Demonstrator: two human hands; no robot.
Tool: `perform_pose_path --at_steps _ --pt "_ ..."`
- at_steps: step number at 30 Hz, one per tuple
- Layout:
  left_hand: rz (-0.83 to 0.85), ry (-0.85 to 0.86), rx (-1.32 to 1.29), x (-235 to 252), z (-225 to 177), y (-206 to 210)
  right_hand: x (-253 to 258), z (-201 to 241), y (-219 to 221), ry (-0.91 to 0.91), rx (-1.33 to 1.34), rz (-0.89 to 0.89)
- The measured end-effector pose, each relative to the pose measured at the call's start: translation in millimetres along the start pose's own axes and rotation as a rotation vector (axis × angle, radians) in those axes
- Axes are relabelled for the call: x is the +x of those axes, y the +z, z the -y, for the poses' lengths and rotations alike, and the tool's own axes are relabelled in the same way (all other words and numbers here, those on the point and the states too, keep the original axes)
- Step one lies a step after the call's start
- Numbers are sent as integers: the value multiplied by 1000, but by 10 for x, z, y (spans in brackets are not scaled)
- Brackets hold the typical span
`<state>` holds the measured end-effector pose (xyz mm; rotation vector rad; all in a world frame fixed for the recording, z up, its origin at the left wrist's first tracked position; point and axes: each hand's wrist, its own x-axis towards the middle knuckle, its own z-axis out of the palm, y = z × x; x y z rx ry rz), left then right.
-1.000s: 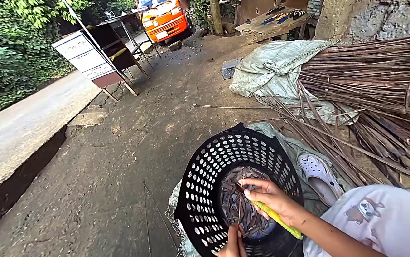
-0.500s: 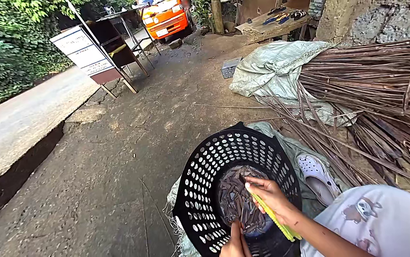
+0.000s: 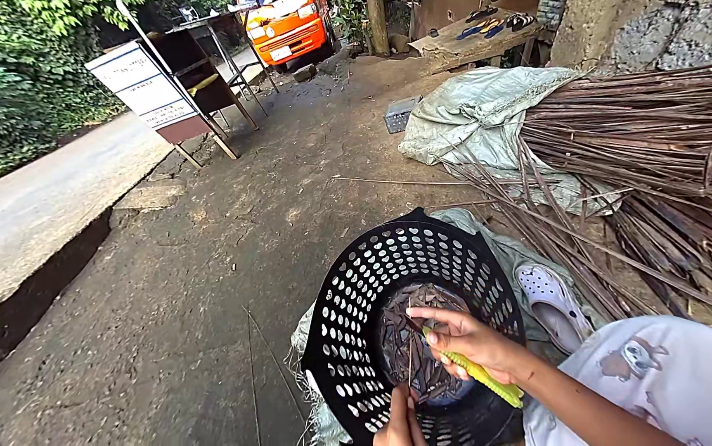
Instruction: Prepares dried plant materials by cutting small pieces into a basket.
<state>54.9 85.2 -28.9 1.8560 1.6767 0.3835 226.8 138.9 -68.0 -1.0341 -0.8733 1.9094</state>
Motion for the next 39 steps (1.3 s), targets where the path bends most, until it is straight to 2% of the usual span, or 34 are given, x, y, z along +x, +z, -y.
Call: perform_pose_path --at_steps 5,11,15,17,21,23,27,39 --pt "-13 33 7 -11 0 27 14 25 -38 44 -20 -51" --pt "10 19 26 9 -54 53 66 7 34 22 -28 -259" --pt "-23 32 22 -45 -4 15 120 117 -114 -61 38 -548" --pt "-49 40 18 -38 51 -8 67 185 -161 -44 45 -505" --pt "-30 29 11 -9 11 12 -9 86 -118 27 -3 -78" --pt "-21 36 25 -24 12 21 15 47 -73 40 57 2" --pt "-38 45 38 -35 17 23 31 31 -35 39 49 -86" --pt "53 -82 111 42 -78 90 112 -270 143 -222 -410 -512"
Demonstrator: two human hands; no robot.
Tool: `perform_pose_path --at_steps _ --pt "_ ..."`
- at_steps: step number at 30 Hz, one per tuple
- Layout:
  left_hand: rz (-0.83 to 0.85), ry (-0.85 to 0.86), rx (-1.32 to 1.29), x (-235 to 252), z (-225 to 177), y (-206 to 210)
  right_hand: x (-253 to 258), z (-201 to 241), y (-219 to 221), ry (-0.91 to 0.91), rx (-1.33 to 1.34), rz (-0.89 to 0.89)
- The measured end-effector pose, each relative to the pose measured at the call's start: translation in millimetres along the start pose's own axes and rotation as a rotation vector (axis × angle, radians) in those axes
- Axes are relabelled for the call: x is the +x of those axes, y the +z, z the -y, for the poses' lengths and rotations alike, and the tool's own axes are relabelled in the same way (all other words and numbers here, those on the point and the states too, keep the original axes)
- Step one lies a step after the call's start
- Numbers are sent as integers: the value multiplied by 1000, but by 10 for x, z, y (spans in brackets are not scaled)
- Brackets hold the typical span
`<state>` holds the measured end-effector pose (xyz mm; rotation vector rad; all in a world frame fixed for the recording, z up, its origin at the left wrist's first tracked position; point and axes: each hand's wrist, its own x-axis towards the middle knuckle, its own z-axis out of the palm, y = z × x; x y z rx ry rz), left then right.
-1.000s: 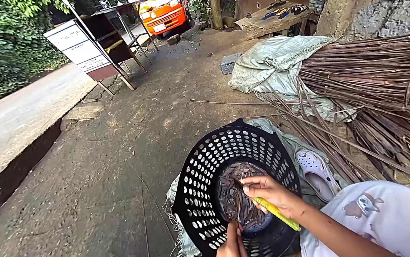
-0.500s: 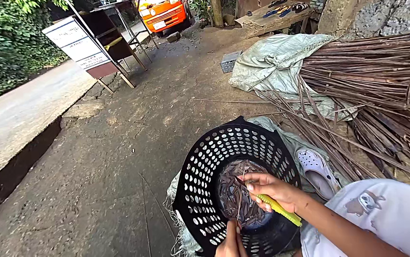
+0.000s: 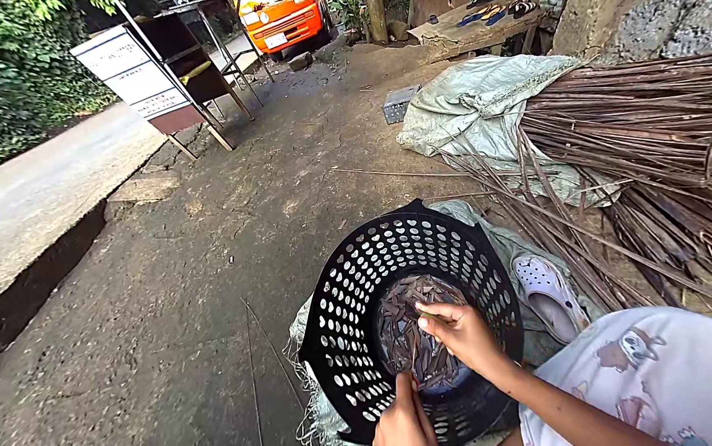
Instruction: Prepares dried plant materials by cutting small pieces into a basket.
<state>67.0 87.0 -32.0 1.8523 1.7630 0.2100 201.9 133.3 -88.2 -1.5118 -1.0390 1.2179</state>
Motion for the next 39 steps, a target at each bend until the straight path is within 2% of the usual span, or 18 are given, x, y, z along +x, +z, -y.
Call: perform_pose_path --at_steps 7,13,18,20,21,22,25,27,28,29,30,33,35,37,39 --pt "9 -12 8 3 5 12 -34 -189 105 -341 -176 -217" --pt "8 -15 12 8 14 37 -7 -225 92 -403 -201 -225" --pt "-3 -24 37 3 9 64 100 -332 48 -920 -584 -389" --pt "4 -29 40 16 -10 51 154 -360 36 -1007 -658 -425" --pt "14 -35 37 29 -29 41 148 -351 44 -971 -651 -421" --pt "26 -44 38 43 -50 32 109 -316 60 -860 -598 -388" --pt "70 -83 45 48 -54 14 75 -124 -8 -274 -177 -262" --pt "69 -99 43 -14 43 12 253 -17 -244 12 105 -361" --pt "81 -112 39 -37 103 -1 305 43 -355 86 182 -389" --pt "89 -118 36 -33 145 -24 300 104 -412 128 228 -341" --pt "93 -117 24 -16 147 -44 248 149 -426 157 255 -222" --pt "64 -89 -22 23 55 -59 130 178 -352 299 214 283" --pt "55 -92 -26 18 78 -71 170 134 -300 393 144 523" --pt "41 -115 -16 2 166 -100 223 83 -266 447 102 603" --pt "7 -135 -1 -12 217 -187 258 42 -249 486 45 601"
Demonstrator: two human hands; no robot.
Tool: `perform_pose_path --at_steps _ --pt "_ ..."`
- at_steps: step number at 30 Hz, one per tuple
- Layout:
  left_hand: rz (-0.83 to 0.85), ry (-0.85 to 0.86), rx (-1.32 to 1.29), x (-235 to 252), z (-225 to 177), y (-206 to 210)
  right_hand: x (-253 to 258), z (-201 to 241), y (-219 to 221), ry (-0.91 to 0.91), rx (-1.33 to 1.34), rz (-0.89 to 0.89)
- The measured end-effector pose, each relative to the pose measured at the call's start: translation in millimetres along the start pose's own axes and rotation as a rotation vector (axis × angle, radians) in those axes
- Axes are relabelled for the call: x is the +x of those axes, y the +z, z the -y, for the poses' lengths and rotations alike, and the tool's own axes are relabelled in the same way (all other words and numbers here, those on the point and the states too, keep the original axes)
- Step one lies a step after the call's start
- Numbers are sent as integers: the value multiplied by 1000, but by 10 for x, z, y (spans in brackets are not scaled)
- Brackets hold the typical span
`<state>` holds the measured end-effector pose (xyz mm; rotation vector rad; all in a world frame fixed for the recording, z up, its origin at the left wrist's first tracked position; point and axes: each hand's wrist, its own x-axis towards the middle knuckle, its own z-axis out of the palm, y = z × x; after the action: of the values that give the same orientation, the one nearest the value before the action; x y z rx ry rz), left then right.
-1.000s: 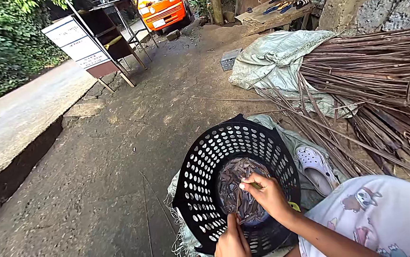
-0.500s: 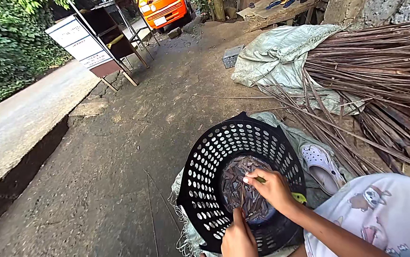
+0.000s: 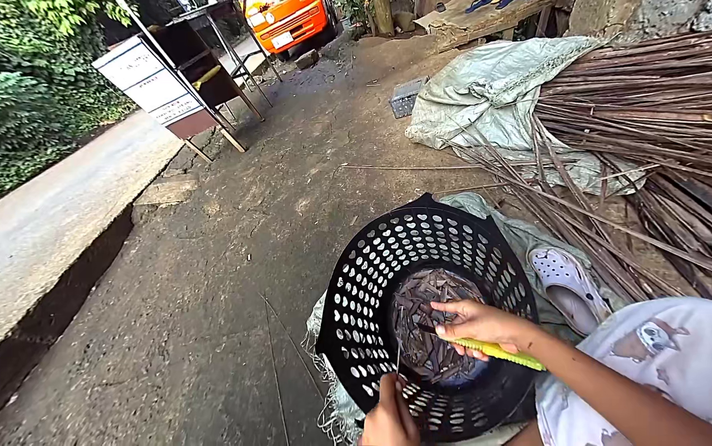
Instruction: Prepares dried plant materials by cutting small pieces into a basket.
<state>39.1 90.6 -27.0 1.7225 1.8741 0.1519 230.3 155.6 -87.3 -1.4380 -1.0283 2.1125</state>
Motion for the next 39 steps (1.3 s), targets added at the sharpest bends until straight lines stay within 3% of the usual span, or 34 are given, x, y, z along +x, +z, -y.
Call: perform_pose_path --at_steps 3,5,11,14,18,23,26,28,30,33,35,37,39 --pt "-165 58 11 -17 92 -223 64 -48 -29 68 -76 -78" --pt "-372 176 41 -7 259 -436 92 -69 -36 69 -143 -129" --pt "-771 505 434 -245 947 -1599 214 -108 -10 109 -325 -143" --pt "-950 582 464 -400 1297 -1877 264 -160 -29 101 -382 -126" --pt "-819 319 256 -427 1764 -1439 313 -242 -97 81 -461 -126" --pt "-167 -65 171 -351 2238 -539 326 -268 -116 144 -517 -134" --pt "151 -438 60 -292 2339 -294 331 -289 -131 139 -517 -133" --pt "89 -469 12 -332 2414 -174 326 -290 -134 140 -519 -140" --pt "-102 -295 29 -430 2484 -91 323 -283 -129 150 -533 -140" --pt "-474 120 104 -557 2316 -148 337 -289 -124 160 -565 -109" --pt "-584 216 142 -554 2267 -153 330 -282 -123 160 -583 -97" --pt "-570 123 127 -569 2236 -113 317 -273 -129 162 -588 -97" --pt "-416 -152 30 -509 2250 -65 308 -268 -137 164 -598 -105"
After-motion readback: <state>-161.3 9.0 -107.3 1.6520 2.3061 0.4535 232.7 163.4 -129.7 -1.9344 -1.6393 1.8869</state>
